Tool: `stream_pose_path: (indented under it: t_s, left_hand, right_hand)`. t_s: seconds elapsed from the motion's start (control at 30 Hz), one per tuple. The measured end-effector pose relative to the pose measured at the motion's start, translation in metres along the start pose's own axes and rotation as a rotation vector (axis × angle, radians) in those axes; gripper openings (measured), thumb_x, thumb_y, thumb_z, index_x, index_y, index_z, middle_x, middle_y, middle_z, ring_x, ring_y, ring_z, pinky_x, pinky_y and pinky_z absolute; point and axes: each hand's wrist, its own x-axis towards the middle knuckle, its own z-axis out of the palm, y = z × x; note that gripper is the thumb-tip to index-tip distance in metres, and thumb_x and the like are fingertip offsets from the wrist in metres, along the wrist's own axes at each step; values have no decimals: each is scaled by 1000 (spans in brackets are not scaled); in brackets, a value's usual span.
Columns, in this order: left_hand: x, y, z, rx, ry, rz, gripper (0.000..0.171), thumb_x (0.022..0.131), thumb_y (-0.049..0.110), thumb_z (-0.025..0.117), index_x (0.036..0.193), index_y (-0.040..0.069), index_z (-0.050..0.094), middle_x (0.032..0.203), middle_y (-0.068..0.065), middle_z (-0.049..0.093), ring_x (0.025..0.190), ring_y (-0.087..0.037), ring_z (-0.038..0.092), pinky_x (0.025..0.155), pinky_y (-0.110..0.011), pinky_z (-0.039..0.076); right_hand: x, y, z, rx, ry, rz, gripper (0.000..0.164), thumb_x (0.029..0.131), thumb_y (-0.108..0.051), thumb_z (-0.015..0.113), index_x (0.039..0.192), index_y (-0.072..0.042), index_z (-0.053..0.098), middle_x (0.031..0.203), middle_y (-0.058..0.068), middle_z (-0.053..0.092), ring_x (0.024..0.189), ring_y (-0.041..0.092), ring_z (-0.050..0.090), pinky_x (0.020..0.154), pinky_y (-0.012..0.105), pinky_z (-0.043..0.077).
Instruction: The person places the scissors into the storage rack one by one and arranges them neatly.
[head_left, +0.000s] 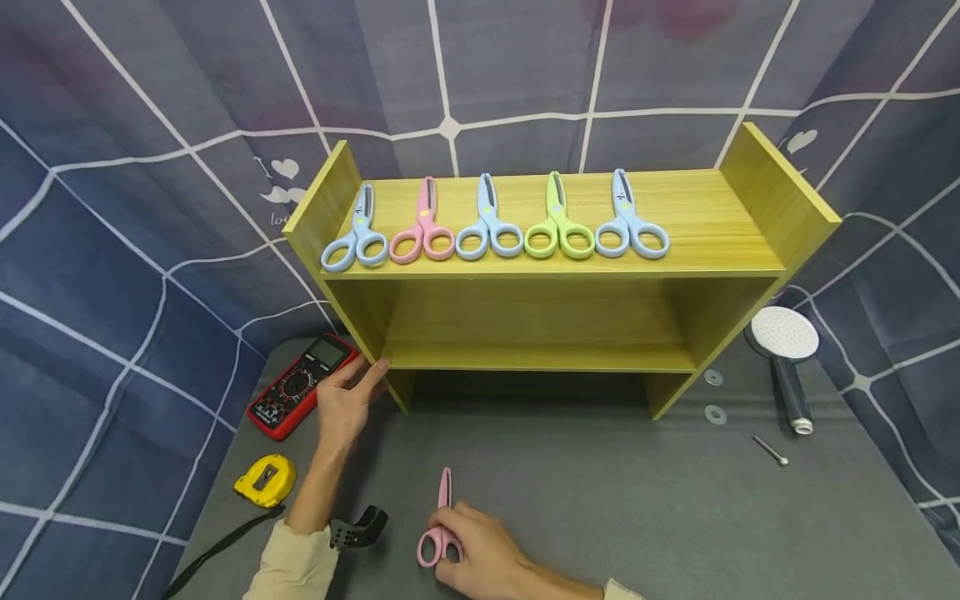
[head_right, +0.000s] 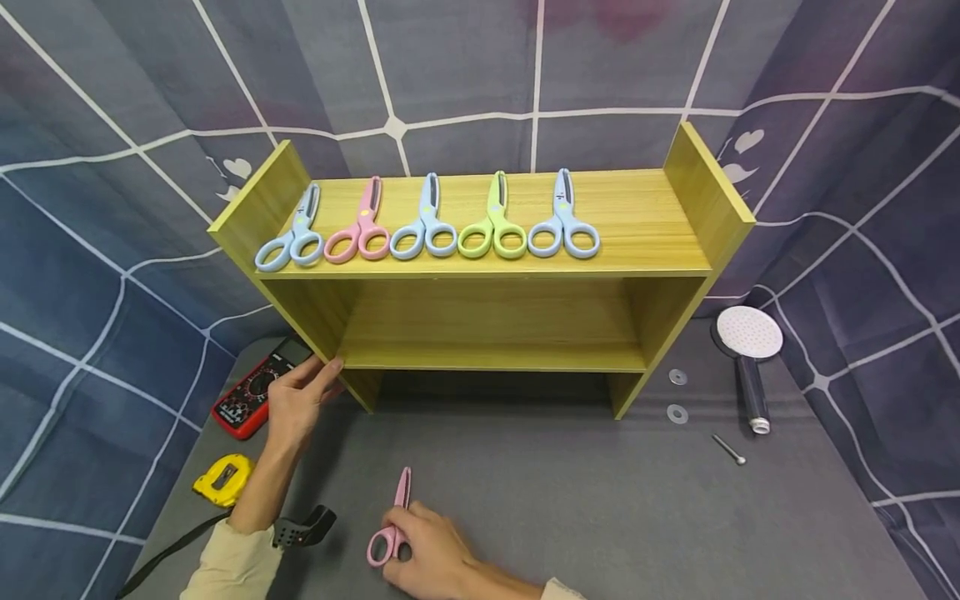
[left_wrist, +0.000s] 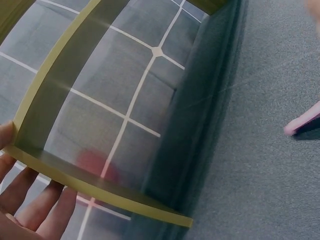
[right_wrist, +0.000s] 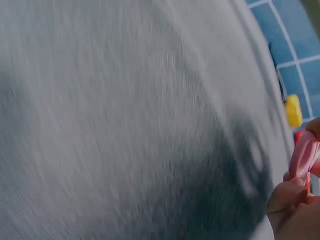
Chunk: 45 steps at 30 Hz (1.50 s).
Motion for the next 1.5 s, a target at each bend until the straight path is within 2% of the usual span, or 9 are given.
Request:
stream_pose_path:
  t_s: [0.2, 0.37, 0.57, 0.8, 0.97, 1.17, 1.23, 1.33, 1.5]
  left_hand:
    - [0, 1, 1, 22, -3, 2, 37, 90, 7, 73, 125, -4, 65, 107, 0, 71, 91, -6, 69, 78, -35, 59]
    - [0, 0, 0, 25, 0, -2, 37, 90, 8, 73, 125, -4, 65, 108, -2, 71, 90, -6, 69, 78, -35, 59]
    - [0, -1, -1, 14, -19, 7, 37, 90, 8, 73, 125, -2, 66, 99, 13, 71, 90, -7, 70, 79, -38, 58]
    - [0, 0, -2, 1, -20, 2, 36, 90, 9, 74, 124, -2, 67, 100, 10, 71, 91, -9, 70, 79, -36, 59]
    - [0, 1, -2, -5, -30, 2, 36, 90, 9, 74, 124, -1, 67, 102, 8, 71, 92, -10, 70, 79, -38, 59]
    - [0, 1, -2, 22, -34, 0, 36, 90, 12, 74, 123, 0, 68, 101, 9, 71, 91, -8, 70, 79, -36, 60]
    - [0, 1, -2, 28, -36, -2, 36, 90, 13, 74, 123, 0, 68, 102, 10, 71, 91, -8, 69, 79, -36, 60]
    - [-1, 1, -3, 29, -35, 0, 36, 90, 12, 74, 124, 0, 68, 102, 10, 71, 91, -8, 70, 79, -35, 59]
    - [-1, 1, -3, 33, -38, 6, 36, 91, 12, 74, 124, 0, 67, 103, 10, 71, 92, -8, 69, 78, -33, 59]
  right_hand:
    - [-11, -13, -3, -28, 95, -150, 39, 70, -15, 74, 107, -23, 65, 84, -12, 51, 70, -8, 39, 55, 5, 34]
    - [-13, -21, -24, -17, 179, -239, 42, 69, -9, 72, 110, -21, 66, 87, -10, 52, 70, -4, 45, 57, 3, 35]
    - [-11, -38, -71, -58, 301, -300, 47, 71, -5, 70, 115, -21, 68, 94, -12, 53, 75, -1, 49, 60, 6, 40]
    - [-7, -59, -127, -155, 441, -462, 48, 71, 0, 67, 118, -13, 68, 95, -6, 54, 74, 2, 49, 56, 4, 39]
    - [-7, -75, -167, -201, 521, -564, 49, 70, 2, 64, 119, -6, 68, 94, 1, 55, 73, 5, 50, 56, 9, 42]
    - [-17, -99, -221, -286, 633, -592, 42, 73, -1, 59, 113, 1, 69, 92, 6, 56, 69, 7, 49, 55, 11, 40]
    - [-23, -107, -237, -278, 650, -577, 40, 72, 0, 59, 110, 2, 70, 90, 7, 56, 68, 6, 46, 53, 12, 38]
    - [-32, -117, -255, -215, 628, -568, 40, 70, 6, 59, 108, 2, 71, 90, 7, 56, 68, 6, 42, 51, 14, 33]
    - [-43, -122, -266, -111, 576, -637, 44, 68, 14, 58, 110, 9, 69, 94, 12, 59, 72, 7, 43, 51, 16, 30]
